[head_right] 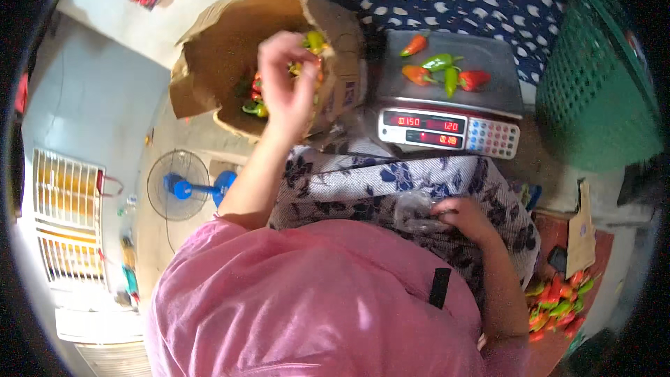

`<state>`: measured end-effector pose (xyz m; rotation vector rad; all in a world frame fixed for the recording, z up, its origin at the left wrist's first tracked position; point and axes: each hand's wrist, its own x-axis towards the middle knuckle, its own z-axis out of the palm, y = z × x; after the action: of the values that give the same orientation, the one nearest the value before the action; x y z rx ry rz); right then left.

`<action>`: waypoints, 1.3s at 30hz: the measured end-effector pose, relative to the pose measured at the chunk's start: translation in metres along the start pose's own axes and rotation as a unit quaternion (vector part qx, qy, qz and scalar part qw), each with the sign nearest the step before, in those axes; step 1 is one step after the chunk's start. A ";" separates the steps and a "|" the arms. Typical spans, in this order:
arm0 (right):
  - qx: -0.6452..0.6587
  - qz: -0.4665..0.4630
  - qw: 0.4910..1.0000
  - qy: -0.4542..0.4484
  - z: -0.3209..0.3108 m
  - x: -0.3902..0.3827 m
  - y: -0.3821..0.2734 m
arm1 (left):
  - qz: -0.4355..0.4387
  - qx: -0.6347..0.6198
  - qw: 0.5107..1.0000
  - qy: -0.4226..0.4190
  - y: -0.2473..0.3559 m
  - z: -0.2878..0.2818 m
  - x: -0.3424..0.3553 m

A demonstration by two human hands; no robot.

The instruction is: The person weighs peppers on a digital scale and places them into small plastic bags.

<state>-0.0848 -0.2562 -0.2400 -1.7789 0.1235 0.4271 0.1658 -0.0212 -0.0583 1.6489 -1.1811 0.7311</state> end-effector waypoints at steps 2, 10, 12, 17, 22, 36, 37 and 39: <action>0.053 0.053 0.997 0.013 0.003 -0.001 0.009 | -0.144 -0.129 0.968 0.159 -0.025 -0.022 0.006; 0.033 0.053 0.998 0.032 0.008 0.004 0.006 | -0.180 -0.129 0.975 -0.021 0.017 -0.002 -0.051; -0.008 0.027 0.999 0.044 0.009 0.001 0.011 | -0.013 -0.241 0.953 -0.185 0.022 0.043 -0.085; -0.044 0.036 0.996 0.068 0.011 0.000 0.006 | 0.016 -0.263 0.806 -0.530 0.066 0.089 -0.168; -0.024 0.020 0.998 0.055 0.017 0.003 -0.001 | -0.124 -0.309 0.682 -0.651 0.048 0.094 -0.183; 0.049 0.028 0.997 0.056 0.008 0.006 0.013 | -0.233 0.017 0.924 -0.303 -0.026 0.190 -0.106; 0.048 0.026 0.997 0.057 0.005 0.007 0.020 | -0.269 -0.011 0.896 -0.354 -0.021 0.192 -0.099; 0.046 0.030 0.997 0.060 0.003 0.003 0.027 | -0.255 -0.008 0.890 -0.379 -0.019 0.206 -0.100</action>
<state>-0.0912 -0.2597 -0.2668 -1.7137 0.2781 0.3516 0.1368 -0.1734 -0.2283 2.1866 -1.1551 -0.2999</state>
